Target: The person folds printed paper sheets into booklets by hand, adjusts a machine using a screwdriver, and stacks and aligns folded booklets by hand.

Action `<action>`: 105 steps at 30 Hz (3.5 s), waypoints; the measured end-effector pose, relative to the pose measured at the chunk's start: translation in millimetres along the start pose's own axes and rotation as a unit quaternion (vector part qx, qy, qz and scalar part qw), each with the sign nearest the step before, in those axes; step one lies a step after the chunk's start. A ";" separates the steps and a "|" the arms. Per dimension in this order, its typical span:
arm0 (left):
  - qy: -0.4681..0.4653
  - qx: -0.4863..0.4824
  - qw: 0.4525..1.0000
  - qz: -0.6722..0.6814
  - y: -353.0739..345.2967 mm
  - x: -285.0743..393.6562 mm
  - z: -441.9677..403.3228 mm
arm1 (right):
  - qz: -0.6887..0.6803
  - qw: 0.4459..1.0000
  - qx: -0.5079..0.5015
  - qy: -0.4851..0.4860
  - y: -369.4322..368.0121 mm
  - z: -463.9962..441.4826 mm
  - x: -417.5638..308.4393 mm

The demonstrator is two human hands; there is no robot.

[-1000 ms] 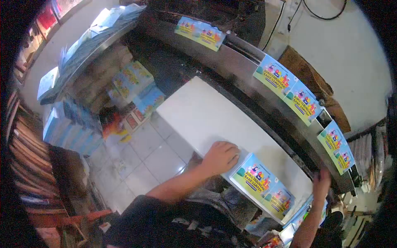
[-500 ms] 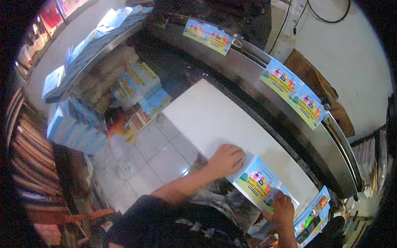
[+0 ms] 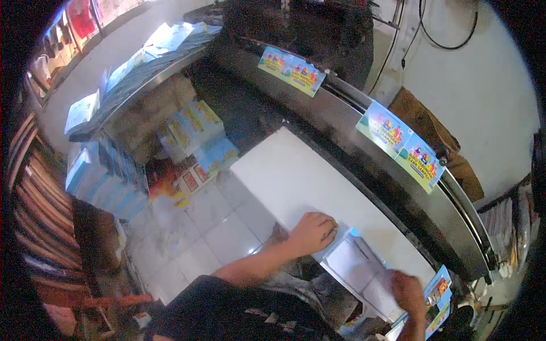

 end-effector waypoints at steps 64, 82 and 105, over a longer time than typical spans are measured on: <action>0.006 -0.009 1.000 -0.007 -3.5 -2.7 4.7 | 0.183 0.926 0.305 -0.129 70.9 2.3 171.9; 0.009 -0.010 1.000 -0.012 -7.7 -1.1 -9.7 | 0.053 0.998 0.024 -0.015 -66.5 18.1 -3.0; 0.024 -0.043 0.999 -0.014 -9.5 -6.5 0.8 | 0.151 0.800 0.581 0.000 250.7 17.0 197.6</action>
Point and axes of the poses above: each hand's wrist, its own z-axis away from the middle knuckle, its own y-axis out of the back of the hand, x = y × z, the point moved 9 cm from there along -z, towards the middle knuckle, and after that the axes turned 6 degrees about -z, right-handed, at the moved point
